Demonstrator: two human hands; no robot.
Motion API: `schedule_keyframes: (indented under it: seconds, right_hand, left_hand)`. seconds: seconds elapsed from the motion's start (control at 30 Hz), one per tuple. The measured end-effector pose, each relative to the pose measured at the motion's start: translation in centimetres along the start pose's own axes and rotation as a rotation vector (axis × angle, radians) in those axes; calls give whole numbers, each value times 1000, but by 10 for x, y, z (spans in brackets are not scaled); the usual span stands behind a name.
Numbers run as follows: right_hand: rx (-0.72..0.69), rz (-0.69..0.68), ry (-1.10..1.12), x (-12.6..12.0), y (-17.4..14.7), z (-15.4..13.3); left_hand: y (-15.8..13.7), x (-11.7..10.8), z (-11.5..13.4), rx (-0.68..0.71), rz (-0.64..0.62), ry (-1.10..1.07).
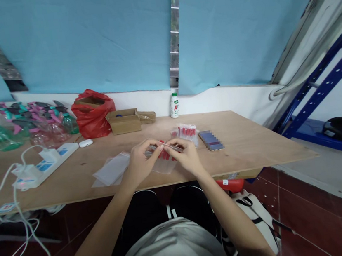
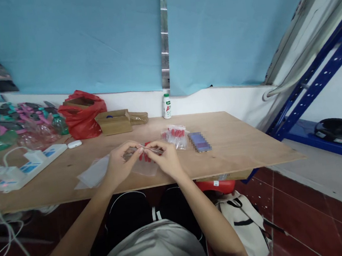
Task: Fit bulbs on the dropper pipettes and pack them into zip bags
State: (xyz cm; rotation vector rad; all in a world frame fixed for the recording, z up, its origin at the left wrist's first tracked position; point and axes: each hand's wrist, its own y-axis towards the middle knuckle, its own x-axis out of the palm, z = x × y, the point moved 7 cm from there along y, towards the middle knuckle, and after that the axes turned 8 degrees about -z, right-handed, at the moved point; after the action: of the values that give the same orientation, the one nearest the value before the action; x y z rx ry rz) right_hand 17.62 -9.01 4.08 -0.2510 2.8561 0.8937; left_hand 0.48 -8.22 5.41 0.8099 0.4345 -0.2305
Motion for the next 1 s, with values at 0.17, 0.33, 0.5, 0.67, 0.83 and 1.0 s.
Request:
schedule_keyframes:
  seconds: [0.17,0.33,0.5,0.67,0.83,1.0]
  right_hand:
    - [39,1,13,-3,2,9]
    - [40,-11,6,-3,2,11]
    - [35,-18,-9,2,2,8]
    - [59,11,38,1,2,12]
    - [50,-1,46,-1,3,16]
    - [28,-14,-9,1,3,14]
  left_hand:
    - [1,-5,-5,-19,27,28]
    - [0,-2,-11,-85,12,-24]
    - [1,5,-11,-77,-47,-108]
    - [1,-1,-9,-57,17,-107]
    - [1,-5,-8,-61,43,-101]
    - [1,2,-14,-121,-29,-231]
